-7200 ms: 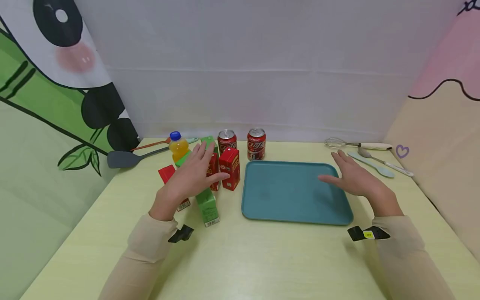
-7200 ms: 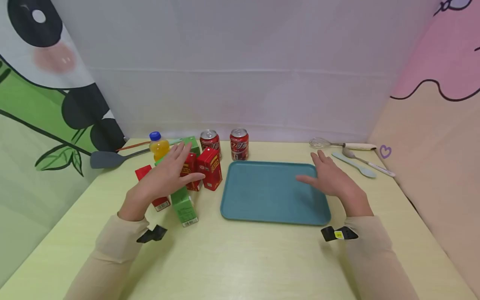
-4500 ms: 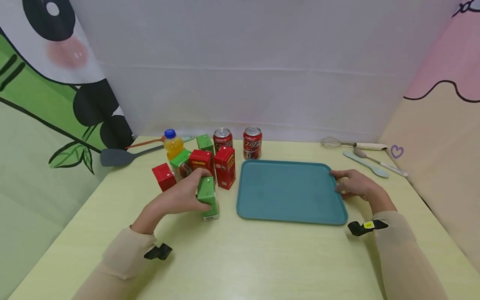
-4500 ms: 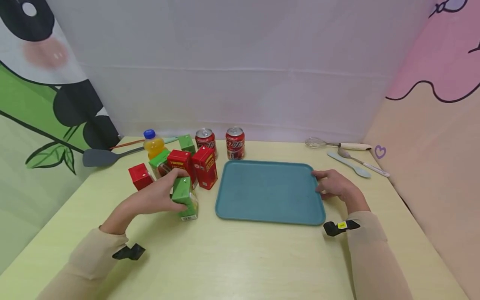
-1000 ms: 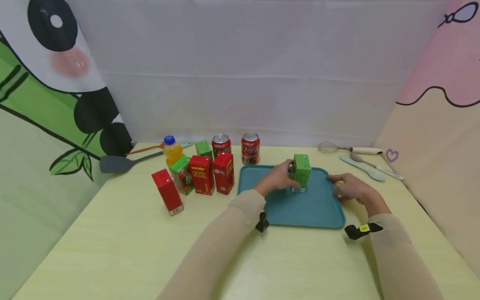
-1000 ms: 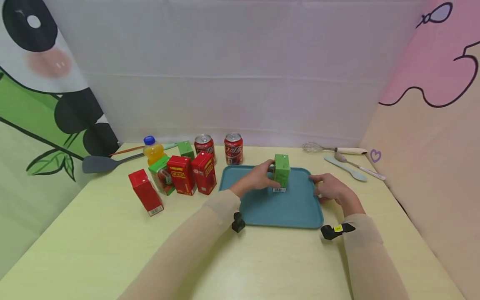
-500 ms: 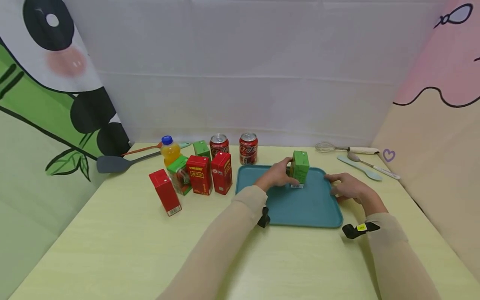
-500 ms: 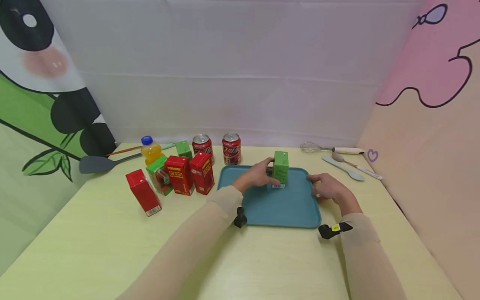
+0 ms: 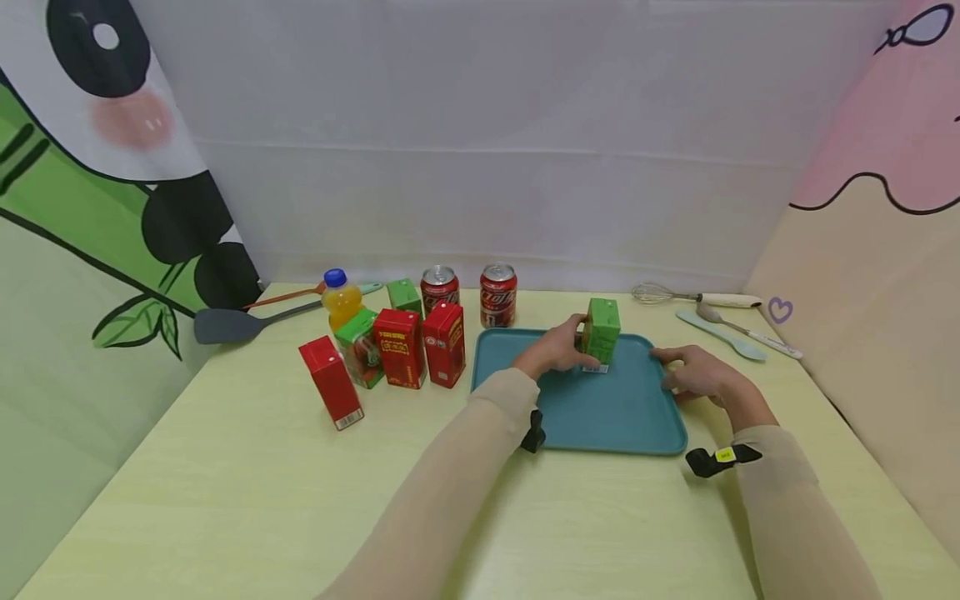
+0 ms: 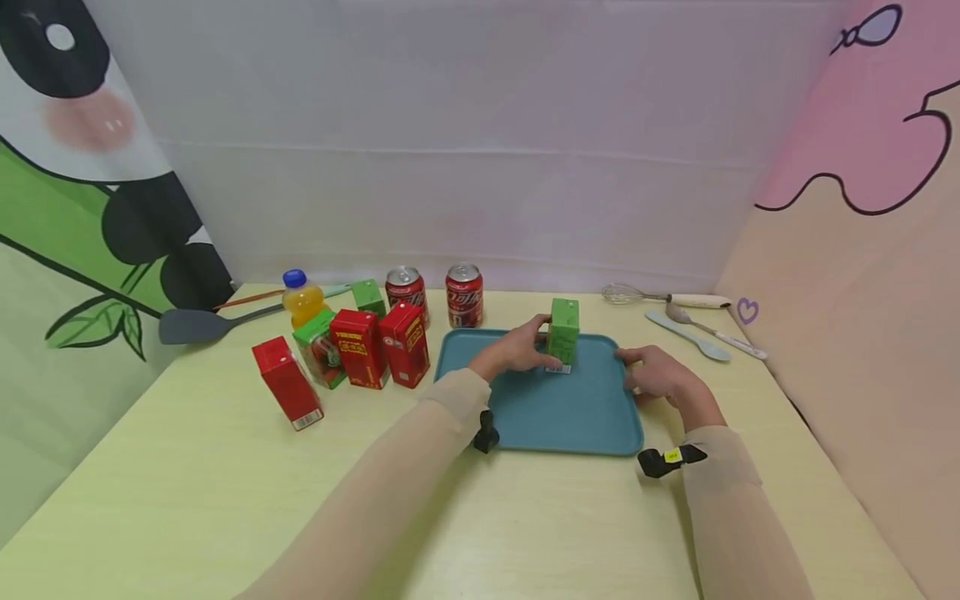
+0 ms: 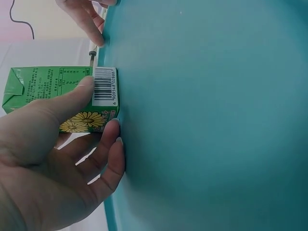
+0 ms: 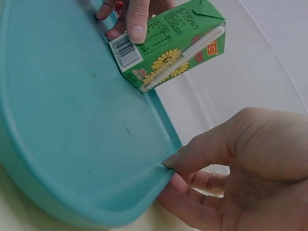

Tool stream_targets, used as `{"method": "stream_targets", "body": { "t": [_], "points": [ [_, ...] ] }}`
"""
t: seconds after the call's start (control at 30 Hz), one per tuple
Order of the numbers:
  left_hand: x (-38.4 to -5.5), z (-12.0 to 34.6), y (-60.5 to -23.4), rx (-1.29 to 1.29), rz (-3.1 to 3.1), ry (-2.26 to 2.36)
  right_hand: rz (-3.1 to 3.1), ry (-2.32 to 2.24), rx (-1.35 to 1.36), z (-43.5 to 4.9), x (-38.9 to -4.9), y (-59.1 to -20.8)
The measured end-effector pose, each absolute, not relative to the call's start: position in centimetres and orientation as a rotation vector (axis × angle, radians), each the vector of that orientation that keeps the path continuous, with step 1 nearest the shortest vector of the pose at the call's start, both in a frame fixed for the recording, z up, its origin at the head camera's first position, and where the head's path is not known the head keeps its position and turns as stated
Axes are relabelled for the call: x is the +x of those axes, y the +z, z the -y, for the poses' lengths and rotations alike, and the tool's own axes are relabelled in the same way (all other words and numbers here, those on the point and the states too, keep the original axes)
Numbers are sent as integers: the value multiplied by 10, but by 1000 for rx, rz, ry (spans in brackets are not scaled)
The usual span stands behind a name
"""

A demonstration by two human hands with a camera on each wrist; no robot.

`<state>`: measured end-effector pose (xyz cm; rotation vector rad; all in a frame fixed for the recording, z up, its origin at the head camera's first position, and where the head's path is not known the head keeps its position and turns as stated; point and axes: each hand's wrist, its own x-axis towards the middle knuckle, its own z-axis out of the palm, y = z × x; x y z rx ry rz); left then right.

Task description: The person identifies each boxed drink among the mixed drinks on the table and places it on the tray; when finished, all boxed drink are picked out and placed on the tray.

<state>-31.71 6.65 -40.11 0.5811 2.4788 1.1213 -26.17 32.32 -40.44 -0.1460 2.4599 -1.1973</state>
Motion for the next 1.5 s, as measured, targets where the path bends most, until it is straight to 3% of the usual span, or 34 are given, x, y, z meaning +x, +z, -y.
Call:
{"method": "stream_targets", "body": {
  "t": [1.5],
  "points": [
    [-317,-70,-410,544,-2532,1163,-2459,-1191,-116,-323,-263,-406]
  ]
}}
